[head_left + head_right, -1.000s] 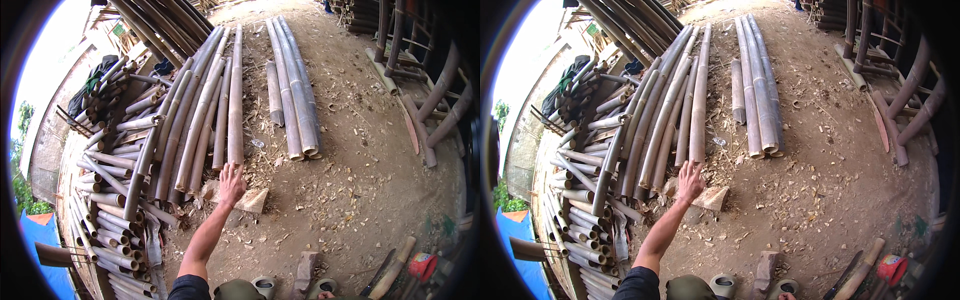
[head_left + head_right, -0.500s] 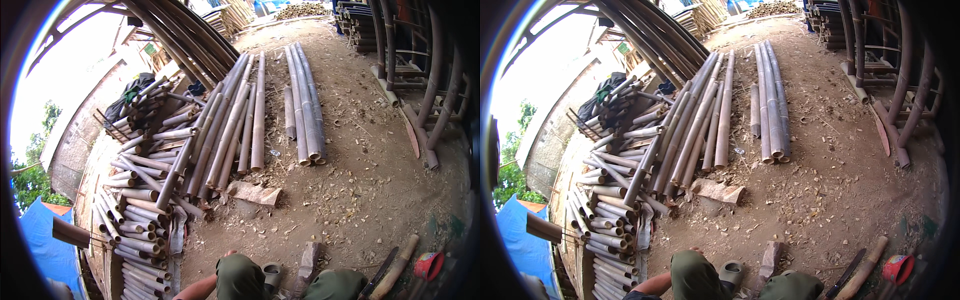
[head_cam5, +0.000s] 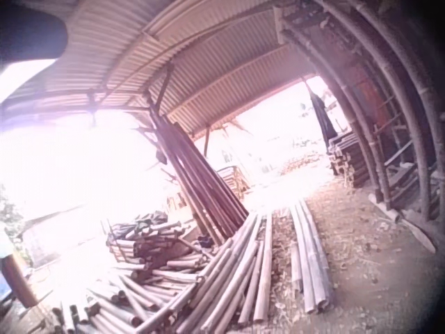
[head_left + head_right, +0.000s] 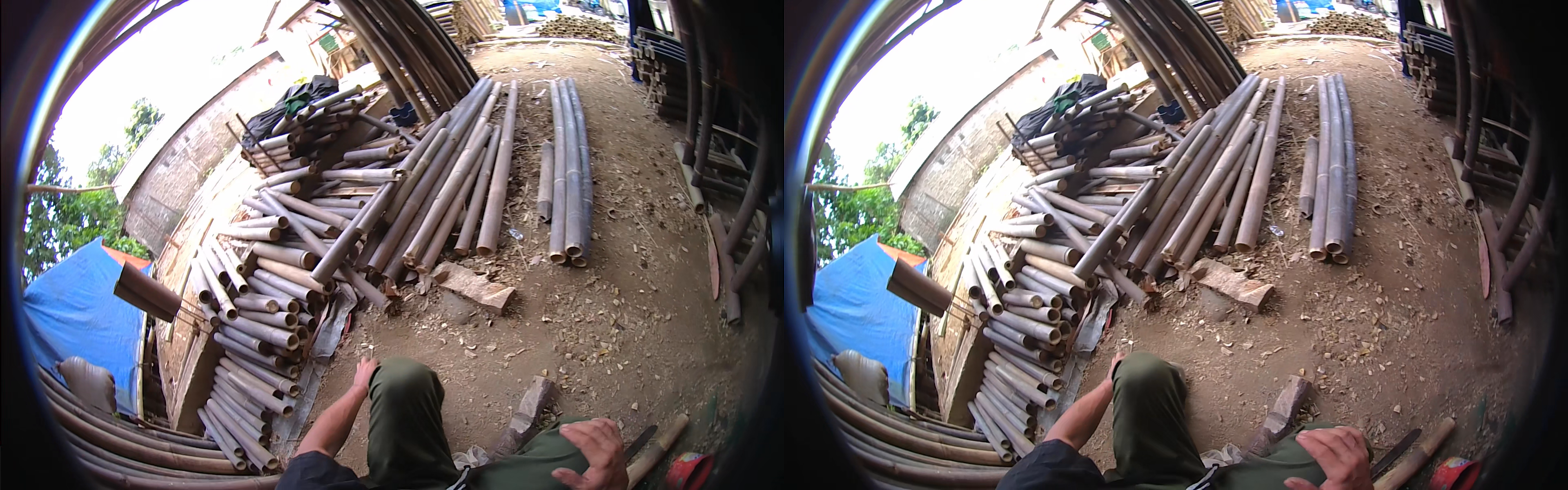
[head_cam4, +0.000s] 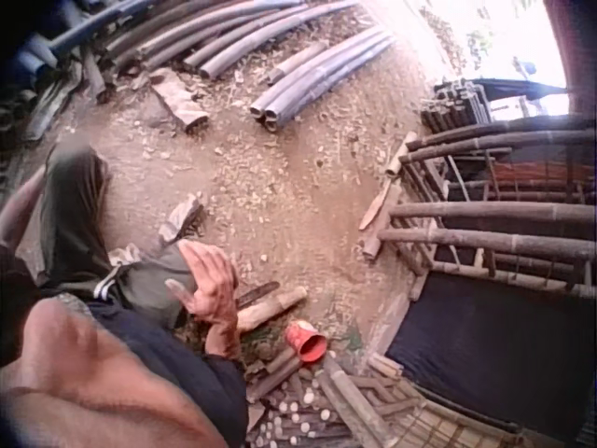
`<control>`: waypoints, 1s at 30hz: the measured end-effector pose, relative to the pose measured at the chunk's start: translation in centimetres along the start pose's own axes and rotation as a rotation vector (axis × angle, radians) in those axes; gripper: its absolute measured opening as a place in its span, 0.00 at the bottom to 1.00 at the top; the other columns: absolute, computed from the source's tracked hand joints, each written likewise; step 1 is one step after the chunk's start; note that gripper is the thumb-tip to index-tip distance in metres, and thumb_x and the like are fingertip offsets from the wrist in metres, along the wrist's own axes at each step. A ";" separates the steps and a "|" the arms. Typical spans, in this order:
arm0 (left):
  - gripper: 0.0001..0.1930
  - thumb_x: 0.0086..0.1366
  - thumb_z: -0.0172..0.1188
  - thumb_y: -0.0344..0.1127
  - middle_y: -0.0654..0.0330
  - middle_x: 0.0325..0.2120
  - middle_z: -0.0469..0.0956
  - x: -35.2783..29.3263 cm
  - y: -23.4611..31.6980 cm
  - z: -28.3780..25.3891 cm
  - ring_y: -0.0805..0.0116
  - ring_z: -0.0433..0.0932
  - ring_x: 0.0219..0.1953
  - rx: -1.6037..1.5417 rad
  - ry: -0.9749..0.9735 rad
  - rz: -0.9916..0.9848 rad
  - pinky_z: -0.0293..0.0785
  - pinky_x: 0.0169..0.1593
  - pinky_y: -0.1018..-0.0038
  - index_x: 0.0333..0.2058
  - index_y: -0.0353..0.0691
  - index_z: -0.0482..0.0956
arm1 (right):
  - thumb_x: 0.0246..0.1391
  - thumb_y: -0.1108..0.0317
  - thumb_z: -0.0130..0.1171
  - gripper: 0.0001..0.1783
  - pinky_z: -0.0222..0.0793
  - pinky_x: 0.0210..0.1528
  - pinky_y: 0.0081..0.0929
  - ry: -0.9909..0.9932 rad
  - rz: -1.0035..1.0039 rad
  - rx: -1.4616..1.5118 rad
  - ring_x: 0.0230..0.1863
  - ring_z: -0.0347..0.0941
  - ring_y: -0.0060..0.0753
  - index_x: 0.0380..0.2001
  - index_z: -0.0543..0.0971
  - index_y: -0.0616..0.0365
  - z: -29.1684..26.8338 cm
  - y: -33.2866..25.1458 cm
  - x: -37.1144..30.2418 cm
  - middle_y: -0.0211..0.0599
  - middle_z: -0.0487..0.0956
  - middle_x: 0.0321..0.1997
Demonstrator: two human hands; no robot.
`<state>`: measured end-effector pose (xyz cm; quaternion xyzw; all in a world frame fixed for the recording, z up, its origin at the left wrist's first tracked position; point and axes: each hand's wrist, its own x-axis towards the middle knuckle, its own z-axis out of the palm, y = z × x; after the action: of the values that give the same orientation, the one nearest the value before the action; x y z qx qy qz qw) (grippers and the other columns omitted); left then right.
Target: The person sits on the ground and uses a knife to shave the outer layer off a long bamboo pole. They hold the pole with one hand and scrape the knife along its length, creating wood shavings. The person rotates the pole to work on different sides and occasionally moves the pole to a new position.
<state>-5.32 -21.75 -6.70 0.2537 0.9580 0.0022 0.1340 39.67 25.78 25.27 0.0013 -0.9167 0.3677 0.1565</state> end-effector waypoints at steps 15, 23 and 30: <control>0.30 0.47 0.67 0.35 0.47 0.49 0.70 30.3 1.5 -12.0 0.45 0.69 0.56 -0.248 0.344 -0.355 0.71 0.59 0.58 0.49 0.34 0.68 | 0.50 0.54 0.66 0.31 0.63 0.62 0.47 -0.163 0.685 -0.231 0.57 0.69 0.60 0.53 0.76 0.63 4.1 0.8 8.9 0.56 0.76 0.54; 0.36 0.42 0.74 0.37 0.49 0.50 0.69 38.1 -0.6 -11.4 0.48 0.69 0.55 -0.103 0.334 -0.365 0.75 0.55 0.57 0.50 0.38 0.67 | 0.52 0.55 0.65 0.27 0.66 0.58 0.45 -0.115 0.873 -0.384 0.53 0.71 0.58 0.51 0.78 0.61 7.5 1.1 14.5 0.54 0.78 0.49; 0.34 0.40 0.75 0.49 0.46 0.42 0.80 37.8 0.0 -16.5 0.48 0.79 0.46 -0.241 0.056 -0.125 0.78 0.50 0.59 0.43 0.33 0.76 | 0.54 0.57 0.64 0.23 0.68 0.54 0.44 -0.029 0.915 -0.461 0.49 0.73 0.58 0.49 0.79 0.60 8.3 1.1 16.4 0.53 0.79 0.46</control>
<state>-41.16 -2.32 -0.42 0.1756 0.9680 0.1161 0.1364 21.57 22.86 23.57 -0.4296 -0.8827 0.1866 -0.0371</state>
